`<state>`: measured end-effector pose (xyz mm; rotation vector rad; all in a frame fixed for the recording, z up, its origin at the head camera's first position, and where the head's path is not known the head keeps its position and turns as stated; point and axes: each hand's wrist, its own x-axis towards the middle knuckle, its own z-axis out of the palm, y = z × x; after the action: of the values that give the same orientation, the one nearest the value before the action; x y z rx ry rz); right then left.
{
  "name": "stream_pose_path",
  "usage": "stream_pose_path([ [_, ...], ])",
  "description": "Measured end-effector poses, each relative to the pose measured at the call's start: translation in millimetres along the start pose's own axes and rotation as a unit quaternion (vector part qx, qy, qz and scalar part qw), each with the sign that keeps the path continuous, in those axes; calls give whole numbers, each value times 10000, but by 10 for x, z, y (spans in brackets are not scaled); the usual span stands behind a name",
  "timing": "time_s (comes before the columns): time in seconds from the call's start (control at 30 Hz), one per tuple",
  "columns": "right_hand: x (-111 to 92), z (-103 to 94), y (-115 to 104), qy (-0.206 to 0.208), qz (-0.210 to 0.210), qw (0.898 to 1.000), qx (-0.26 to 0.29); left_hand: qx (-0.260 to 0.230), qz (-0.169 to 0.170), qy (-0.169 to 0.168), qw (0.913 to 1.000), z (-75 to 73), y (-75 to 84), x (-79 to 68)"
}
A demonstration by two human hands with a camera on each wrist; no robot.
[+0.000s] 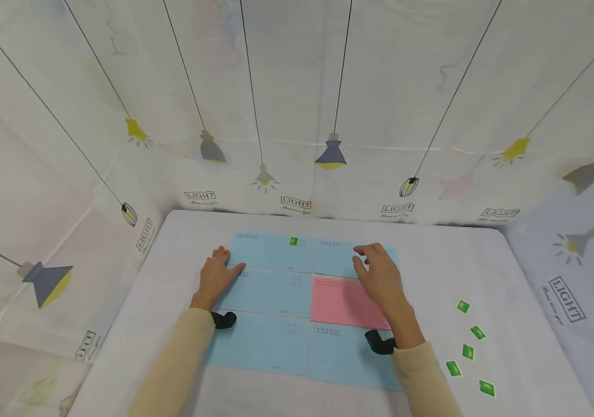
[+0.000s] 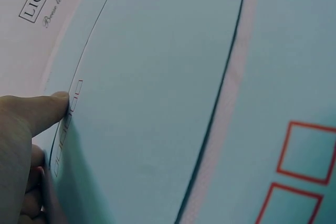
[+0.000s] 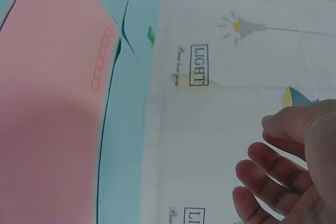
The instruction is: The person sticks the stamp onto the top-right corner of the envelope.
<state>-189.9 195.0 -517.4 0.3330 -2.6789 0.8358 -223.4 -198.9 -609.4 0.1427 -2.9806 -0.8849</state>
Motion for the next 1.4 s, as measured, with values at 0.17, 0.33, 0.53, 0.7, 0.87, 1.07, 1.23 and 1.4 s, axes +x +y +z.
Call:
stream_pose_path([
  [0.17,-151,-168,191,325,105,9994,-81,-4,8,-21,10000,-11,16,-5],
  [0.33,-286,-333,364,665,145,9972,-305,-54,-32,-18,10000,-8,28,-14],
  [0.53,-422,-519,555,1013,332,9933,-436,-67,-55,-15,10000,26,43,-11],
  [0.7,-499,-642,660,1236,511,9900,-447,54,111,-67,9999,26,41,-10],
  [0.87,-604,-736,743,1277,652,9887,-427,56,284,-260,9992,-33,27,-41],
  [1.07,-732,-832,865,1272,809,9874,-489,-267,302,-398,9984,-71,-17,-40],
  [1.23,-815,-921,1018,1284,943,9854,-597,-256,244,-355,9987,-58,-66,-60],
  [1.4,-866,-1048,1197,977,1523,9804,-774,-308,210,-279,9989,-108,-69,-224],
])
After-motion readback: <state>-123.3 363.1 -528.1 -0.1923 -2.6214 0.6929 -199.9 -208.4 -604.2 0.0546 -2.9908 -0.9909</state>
